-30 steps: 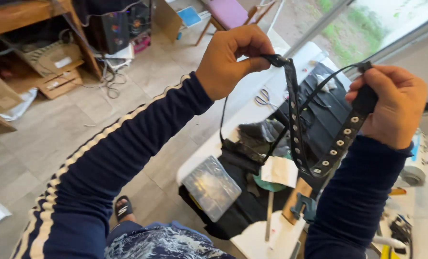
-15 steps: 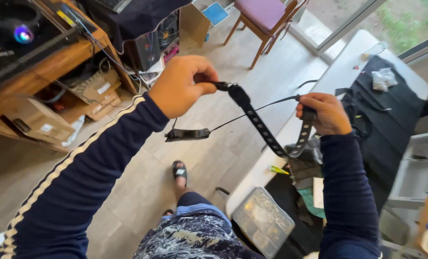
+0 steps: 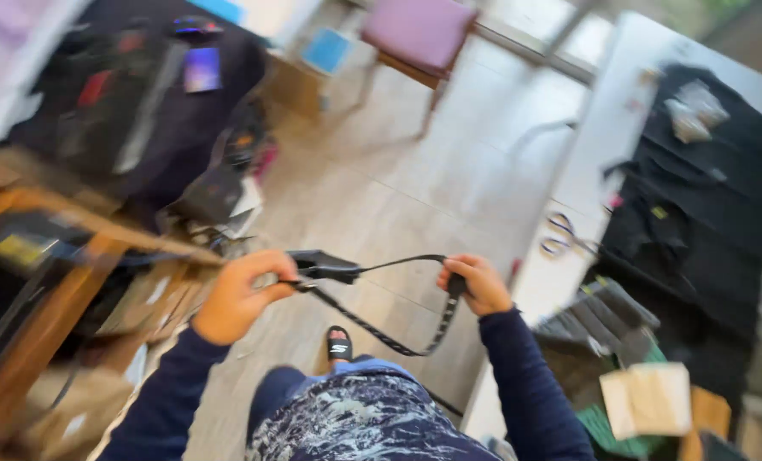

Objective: Attaching metal studs to leather components using a hand press and manual assembly

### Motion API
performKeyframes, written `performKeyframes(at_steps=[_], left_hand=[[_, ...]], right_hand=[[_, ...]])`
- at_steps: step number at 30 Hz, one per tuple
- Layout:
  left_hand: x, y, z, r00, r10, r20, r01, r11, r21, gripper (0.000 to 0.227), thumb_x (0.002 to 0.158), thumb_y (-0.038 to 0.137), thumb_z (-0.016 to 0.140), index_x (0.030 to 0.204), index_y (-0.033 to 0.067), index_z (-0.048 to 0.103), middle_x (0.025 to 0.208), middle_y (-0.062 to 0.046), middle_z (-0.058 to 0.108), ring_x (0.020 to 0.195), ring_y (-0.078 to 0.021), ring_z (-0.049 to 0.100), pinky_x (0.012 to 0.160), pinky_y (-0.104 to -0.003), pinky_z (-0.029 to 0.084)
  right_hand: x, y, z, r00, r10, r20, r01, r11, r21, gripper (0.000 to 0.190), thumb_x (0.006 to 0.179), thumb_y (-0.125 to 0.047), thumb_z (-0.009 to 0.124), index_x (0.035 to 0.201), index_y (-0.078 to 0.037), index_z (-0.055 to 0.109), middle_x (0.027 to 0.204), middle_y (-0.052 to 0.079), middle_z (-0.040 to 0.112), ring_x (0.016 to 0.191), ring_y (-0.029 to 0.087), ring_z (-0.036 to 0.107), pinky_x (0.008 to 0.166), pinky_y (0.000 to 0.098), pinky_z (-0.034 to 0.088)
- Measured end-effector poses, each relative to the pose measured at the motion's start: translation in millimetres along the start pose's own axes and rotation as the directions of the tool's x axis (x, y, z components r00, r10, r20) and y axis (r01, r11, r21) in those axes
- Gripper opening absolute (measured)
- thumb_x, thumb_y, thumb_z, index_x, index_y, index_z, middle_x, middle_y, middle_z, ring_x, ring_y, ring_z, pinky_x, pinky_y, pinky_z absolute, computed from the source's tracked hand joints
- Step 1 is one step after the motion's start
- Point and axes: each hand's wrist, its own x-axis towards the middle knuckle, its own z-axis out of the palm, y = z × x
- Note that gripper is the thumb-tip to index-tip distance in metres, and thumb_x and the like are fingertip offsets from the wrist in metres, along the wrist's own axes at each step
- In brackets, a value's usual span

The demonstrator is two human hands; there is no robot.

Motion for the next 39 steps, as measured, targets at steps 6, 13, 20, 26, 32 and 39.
performKeyframes(at_steps=[6,13,20,26,32,39], left_hand=[[123.8,-28.9,8.0,0.985,-0.059,0.162,0.088,0.979,-0.184,0.004,0.090,0.004,0.070,0.091,0.0054,0.066,0.094,-0.009,0.066,0.081,-0.0179,0.060,0.071,-0.027,0.048],[344.9,-46.9,42.4,0.902,0.119,0.415,-0.049,0.983,-0.175,0.006,0.087,0.009,0.073,0.090,0.0062,0.069,0.099,-0.011,0.072,0.094,-0.0208,0.068,0.084,-0.029,0.048],[609.7,32.3,134.6,0.667,0.505,0.548,-0.353,0.862,-0.364,0.015,0.089,-0.004,0.072,0.100,0.0042,0.067,0.102,-0.010,0.069,0.097,-0.0224,0.066,0.092,-0.034,0.051],[757.7,147.0,233.0,0.456,0.767,0.452,-0.572,0.642,-0.511,0.016,0.096,-0.018,0.075,0.106,-0.0070,0.069,0.103,-0.016,0.068,0.096,-0.0261,0.064,0.089,-0.036,0.049],[849.4,201.3,348.8,0.304,0.776,0.553,-0.591,0.609,-0.530,0.019,0.107,-0.023,0.075,0.121,-0.0126,0.069,0.112,-0.020,0.069,0.100,-0.0270,0.070,0.092,-0.034,0.058],[894.1,221.8,472.0,0.045,0.719,0.694,-0.453,0.634,-0.627,0.011,0.090,-0.005,0.071,0.090,0.0052,0.066,0.084,-0.005,0.068,0.071,-0.0191,0.067,0.067,-0.032,0.057]], right_hand=[[2.8,-91.3,-9.3,0.979,-0.158,-0.129,0.172,0.979,0.112,0.008,0.089,-0.005,0.072,0.089,-0.003,0.064,0.072,0.018,0.069,0.060,0.029,0.071,0.058,0.0356,0.059],[40.2,-191.3,-46.6,0.894,-0.285,-0.346,0.340,0.934,0.108,0.010,0.088,-0.008,0.073,0.090,-0.005,0.064,0.072,0.016,0.070,0.060,0.026,0.071,0.060,0.0377,0.063],[53.0,-387.5,-82.9,0.576,-0.599,-0.557,0.609,0.768,-0.196,0.012,0.089,-0.009,0.066,0.080,-0.004,0.062,0.068,0.013,0.066,0.060,0.020,0.062,0.065,0.0297,0.052],[53.7,-504.7,-163.6,0.407,-0.606,-0.684,0.760,0.640,-0.115,0.005,0.094,-0.002,0.068,0.096,0.000,0.063,0.075,0.016,0.065,0.061,0.024,0.064,0.058,0.0318,0.058],[81.4,-543.2,-281.9,0.331,-0.636,-0.697,0.744,0.631,-0.222,0.005,0.098,-0.004,0.067,0.099,-0.003,0.062,0.076,0.015,0.063,0.061,0.024,0.063,0.059,0.0308,0.055],[123.2,-525.0,-417.4,0.581,-0.436,-0.687,0.451,0.875,-0.173,0.012,0.092,-0.004,0.071,0.101,0.000,0.065,0.077,0.017,0.068,0.059,0.023,0.067,0.057,0.0305,0.057]])
